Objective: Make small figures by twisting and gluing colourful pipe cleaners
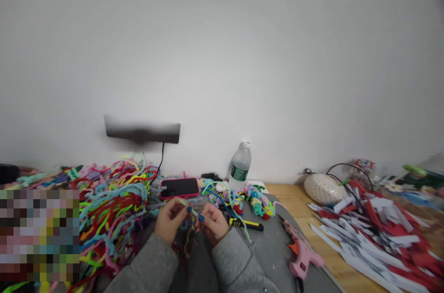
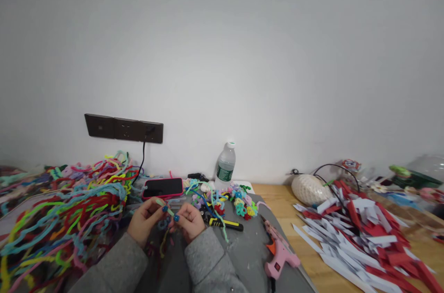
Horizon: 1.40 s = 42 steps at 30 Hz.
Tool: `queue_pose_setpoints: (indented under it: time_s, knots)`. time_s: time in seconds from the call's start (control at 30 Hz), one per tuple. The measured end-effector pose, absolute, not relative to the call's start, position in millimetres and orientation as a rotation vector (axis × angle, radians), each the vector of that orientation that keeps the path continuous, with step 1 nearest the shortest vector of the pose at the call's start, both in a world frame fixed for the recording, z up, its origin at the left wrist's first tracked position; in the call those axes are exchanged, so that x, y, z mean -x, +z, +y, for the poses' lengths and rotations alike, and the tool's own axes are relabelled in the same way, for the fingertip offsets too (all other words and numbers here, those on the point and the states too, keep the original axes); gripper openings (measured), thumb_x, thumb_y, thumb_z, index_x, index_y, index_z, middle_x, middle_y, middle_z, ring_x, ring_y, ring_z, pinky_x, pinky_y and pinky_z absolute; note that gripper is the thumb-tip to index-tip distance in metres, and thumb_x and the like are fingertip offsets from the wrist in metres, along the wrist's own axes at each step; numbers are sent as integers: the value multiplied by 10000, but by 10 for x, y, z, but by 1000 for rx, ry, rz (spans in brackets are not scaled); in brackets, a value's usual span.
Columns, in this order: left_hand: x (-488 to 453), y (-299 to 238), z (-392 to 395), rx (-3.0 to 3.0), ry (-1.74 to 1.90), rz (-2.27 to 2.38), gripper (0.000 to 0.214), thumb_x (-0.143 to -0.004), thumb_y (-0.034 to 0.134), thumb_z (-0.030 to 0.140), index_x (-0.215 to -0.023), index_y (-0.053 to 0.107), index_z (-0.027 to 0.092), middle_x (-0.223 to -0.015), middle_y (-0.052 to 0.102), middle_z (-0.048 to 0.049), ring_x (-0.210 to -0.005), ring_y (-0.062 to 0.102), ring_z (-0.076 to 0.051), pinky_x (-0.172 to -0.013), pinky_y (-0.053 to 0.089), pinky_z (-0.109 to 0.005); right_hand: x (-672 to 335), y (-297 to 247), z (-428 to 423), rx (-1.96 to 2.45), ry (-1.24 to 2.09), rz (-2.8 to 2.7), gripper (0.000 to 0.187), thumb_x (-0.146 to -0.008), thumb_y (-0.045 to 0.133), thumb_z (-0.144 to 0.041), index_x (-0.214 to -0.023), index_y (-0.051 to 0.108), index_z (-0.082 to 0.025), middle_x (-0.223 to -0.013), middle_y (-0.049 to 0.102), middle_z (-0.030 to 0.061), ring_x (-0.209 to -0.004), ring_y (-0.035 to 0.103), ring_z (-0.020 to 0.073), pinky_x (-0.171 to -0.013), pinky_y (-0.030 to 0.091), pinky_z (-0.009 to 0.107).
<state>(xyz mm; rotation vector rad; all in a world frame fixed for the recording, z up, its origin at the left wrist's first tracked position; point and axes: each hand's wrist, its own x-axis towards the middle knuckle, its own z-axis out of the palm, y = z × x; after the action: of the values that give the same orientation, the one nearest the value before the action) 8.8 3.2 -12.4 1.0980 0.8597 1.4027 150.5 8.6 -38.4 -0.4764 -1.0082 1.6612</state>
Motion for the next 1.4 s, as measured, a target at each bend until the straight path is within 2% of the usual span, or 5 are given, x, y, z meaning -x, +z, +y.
queue_pose_setpoints:
  time_s: [0.67,0.9,1.03,1.2,1.4]
  knots:
    - [-135,-179,-5,-1530,1333,1001,155,-700,592,279,-647,518,154,-549,480,36,-495,443,-108,-488,333,-203,-1516,-424,118,482,1593,-969,265,-615,725,-324,-605,498,-187,-454,490,-52,-392,421,88,-428,331,213]
    - [-209,-211,-42,-1497,1183,884,172,-631,654,253,-604,519,150,-498,498,46,-435,430,-84,-439,308,-189,-1564,-454,116,494,1633,-969,289,-607,733,-329,-629,482,-187,-468,464,-76,-334,319,39,-353,248,160]
    - [-260,-230,-58,-1235,999,731,295,-538,740,290,-584,479,162,-483,532,45,-403,472,-84,-392,386,-191,-1600,-481,125,514,1650,-1053,299,-626,717,-355,-616,471,-186,-447,434,-90,-313,232,24,-323,178,149]
    - [-243,-258,-44,-1128,882,662,341,-446,799,277,-553,505,142,-483,584,36,-376,478,-63,-369,421,-180,-1587,-484,127,507,1626,-1089,332,-556,765,-341,-570,482,-167,-500,491,-64,-382,354,39,-375,246,153]
    - [-205,-347,-17,-1103,770,648,365,-447,782,383,-614,594,119,-461,587,29,-328,465,-49,-314,337,-144,-1580,-492,132,529,1621,-1134,311,-516,777,-361,-589,550,-162,-513,532,-46,-402,403,61,-409,278,177]
